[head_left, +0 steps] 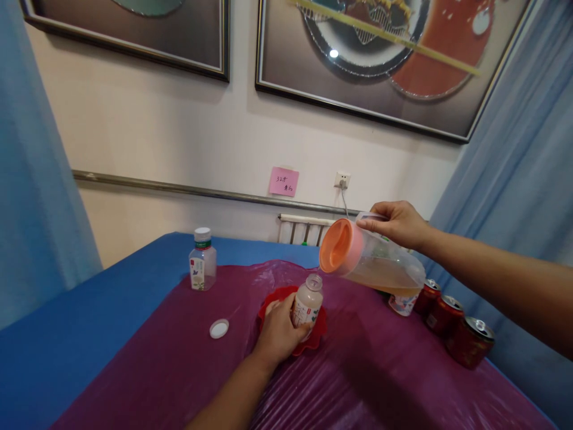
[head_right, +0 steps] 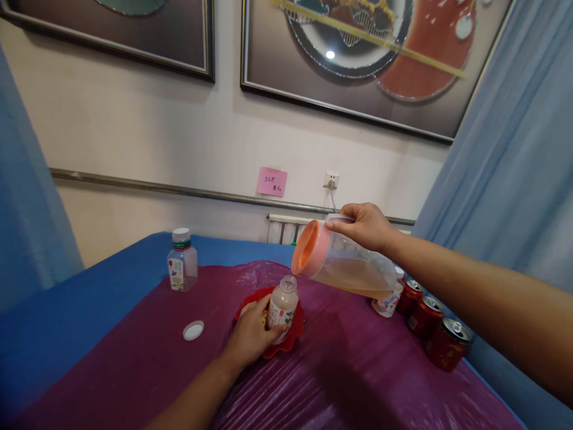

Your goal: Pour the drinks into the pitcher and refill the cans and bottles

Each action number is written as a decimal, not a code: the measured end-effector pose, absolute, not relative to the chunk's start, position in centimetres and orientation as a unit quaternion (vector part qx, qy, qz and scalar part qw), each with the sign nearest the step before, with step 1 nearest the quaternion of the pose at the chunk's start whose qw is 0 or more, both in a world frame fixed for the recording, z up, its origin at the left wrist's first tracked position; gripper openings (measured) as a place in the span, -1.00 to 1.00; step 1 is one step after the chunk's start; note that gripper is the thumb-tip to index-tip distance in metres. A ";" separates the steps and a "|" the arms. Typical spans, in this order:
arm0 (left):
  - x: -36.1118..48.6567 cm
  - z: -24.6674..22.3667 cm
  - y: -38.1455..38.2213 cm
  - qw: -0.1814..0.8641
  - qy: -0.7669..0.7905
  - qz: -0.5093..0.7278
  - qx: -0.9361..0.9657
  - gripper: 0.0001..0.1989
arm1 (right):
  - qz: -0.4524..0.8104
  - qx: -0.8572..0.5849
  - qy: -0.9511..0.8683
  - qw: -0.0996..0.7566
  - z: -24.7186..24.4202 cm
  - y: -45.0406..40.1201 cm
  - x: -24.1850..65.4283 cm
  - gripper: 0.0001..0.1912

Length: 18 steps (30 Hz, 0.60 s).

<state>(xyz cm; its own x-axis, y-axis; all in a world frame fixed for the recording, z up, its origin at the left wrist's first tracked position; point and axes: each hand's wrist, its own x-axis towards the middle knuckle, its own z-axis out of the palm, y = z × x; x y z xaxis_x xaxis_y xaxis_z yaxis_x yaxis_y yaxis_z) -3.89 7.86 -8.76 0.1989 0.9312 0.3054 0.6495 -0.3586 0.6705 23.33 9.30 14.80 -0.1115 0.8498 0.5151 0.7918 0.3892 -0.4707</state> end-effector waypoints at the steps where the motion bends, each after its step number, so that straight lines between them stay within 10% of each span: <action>1: -3.9 -8.7 7.9 0.202 0.529 0.347 0.748 -0.47 | 0.038 -0.552 -0.744 0.375 14.8 9.3 23.3 -0.32; 18: -3.9 -9.0 8.0 0.203 0.520 0.356 0.750 -0.47 | 0.040 -0.555 -0.744 0.370 14.4 9.5 23.5 -0.25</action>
